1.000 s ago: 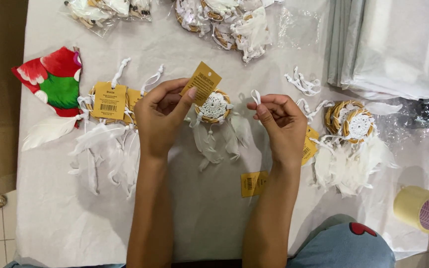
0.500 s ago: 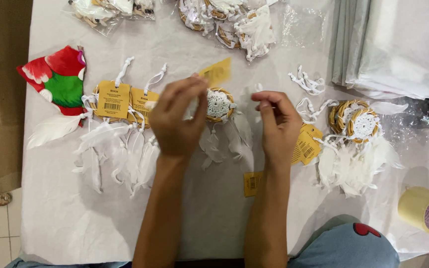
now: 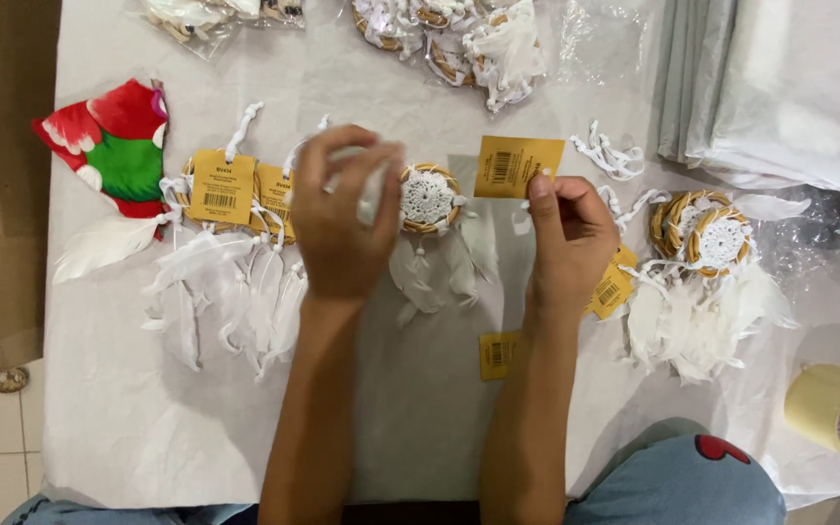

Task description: Attaching yellow tags to white feather ornaments by threading the hanging string through the tag hole.

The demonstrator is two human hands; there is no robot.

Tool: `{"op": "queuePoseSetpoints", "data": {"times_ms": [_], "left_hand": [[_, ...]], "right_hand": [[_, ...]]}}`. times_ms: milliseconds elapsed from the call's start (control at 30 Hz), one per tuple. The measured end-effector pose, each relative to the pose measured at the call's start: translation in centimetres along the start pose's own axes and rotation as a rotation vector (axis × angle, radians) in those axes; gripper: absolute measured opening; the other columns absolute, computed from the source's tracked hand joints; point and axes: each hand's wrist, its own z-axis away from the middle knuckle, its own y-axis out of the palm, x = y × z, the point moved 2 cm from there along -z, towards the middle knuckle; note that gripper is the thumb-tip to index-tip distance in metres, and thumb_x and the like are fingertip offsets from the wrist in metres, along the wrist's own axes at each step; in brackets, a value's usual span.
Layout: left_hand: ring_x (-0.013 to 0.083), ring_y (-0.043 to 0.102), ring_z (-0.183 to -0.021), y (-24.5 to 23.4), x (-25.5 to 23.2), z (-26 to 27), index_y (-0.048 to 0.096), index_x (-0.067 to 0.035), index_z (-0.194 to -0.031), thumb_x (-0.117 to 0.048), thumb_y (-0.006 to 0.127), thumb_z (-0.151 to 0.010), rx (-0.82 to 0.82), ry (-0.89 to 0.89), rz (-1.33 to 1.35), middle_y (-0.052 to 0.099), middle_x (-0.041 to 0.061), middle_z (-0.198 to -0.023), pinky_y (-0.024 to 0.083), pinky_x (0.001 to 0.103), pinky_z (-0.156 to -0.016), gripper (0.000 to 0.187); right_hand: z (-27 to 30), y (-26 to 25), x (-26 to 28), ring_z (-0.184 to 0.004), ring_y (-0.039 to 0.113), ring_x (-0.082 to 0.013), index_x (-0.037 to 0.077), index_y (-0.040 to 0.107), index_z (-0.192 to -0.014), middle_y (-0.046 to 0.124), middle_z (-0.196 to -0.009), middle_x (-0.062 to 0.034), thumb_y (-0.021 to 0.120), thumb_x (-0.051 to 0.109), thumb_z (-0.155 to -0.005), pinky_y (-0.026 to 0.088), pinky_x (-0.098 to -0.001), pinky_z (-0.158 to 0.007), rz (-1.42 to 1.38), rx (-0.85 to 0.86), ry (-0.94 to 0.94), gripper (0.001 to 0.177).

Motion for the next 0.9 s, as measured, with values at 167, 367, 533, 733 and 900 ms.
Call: {"op": "queuePoseSetpoints", "data": {"times_ms": [167, 367, 533, 733, 900], "left_hand": [[0.0310, 0.066, -0.093, -0.7, -0.2, -0.4, 0.073, -0.004, -0.110, -0.015, 0.063, -0.105, 0.009, -0.244, 0.129, 0.065, 0.016, -0.100, 0.058, 0.042, -0.076, 0.015], [0.0244, 0.072, -0.088, 1.0, 0.0, 0.8, 0.075, -0.010, -0.102, -0.030, 0.081, -0.091, 0.330, -0.335, 0.441, 0.071, 0.007, -0.089, 0.058, 0.035, -0.079, 0.024], [0.0139, 0.063, -0.075, 1.2, -0.7, 1.6, 0.078, -0.008, -0.091, -0.023, 0.082, -0.087, 0.585, -0.516, 0.681, 0.071, 0.006, -0.072, 0.053, 0.033, -0.074, 0.015], [0.0240, 0.073, -0.091, -1.0, 1.6, 0.3, 0.077, -0.019, -0.113, -0.033, 0.081, -0.090, 0.431, -0.382, 0.296, 0.076, 0.006, -0.096, 0.054, 0.038, -0.082, 0.028], [0.0393, 0.054, -0.116, -1.1, 1.4, 0.7, 0.063, -0.005, -0.136, -0.047, 0.095, -0.070, 0.497, -0.253, -0.076, 0.061, 0.018, -0.119, 0.041, 0.058, -0.097, 0.084]], "right_hand": [[0.1, -0.1, 0.0, -0.075, 0.055, -0.0112, -0.002, 0.068, -0.088, 0.058, -0.075, -0.0070, 0.083, 0.004, -0.094, 0.047, -0.0254, -0.075, 0.034, 0.031, 0.006, 0.017], [0.5, 1.1, 0.2, -0.074, 0.051, -0.0087, 0.001, 0.069, -0.087, 0.058, -0.076, -0.0048, 0.086, 0.012, -0.091, 0.046, -0.0230, -0.075, 0.059, 0.188, 0.099, 0.021], [0.6, 1.4, 0.5, -0.076, 0.051, -0.0066, 0.006, 0.065, -0.093, 0.057, -0.079, 0.0001, 0.071, 0.028, -0.101, 0.047, -0.0211, -0.077, -0.040, 0.125, 0.179, 0.025], [-0.1, 0.1, -0.2, -0.072, 0.050, -0.0078, 0.005, 0.063, -0.095, 0.054, -0.075, 0.0002, 0.070, 0.024, -0.104, 0.045, -0.0203, -0.072, 0.023, 0.077, 0.163, 0.022], [0.1, 0.6, -0.6, -0.070, 0.053, -0.0076, 0.003, 0.065, -0.095, 0.056, -0.073, -0.0020, 0.079, 0.020, -0.098, 0.046, -0.0196, -0.070, 0.069, 0.049, 0.152, 0.022]]}}
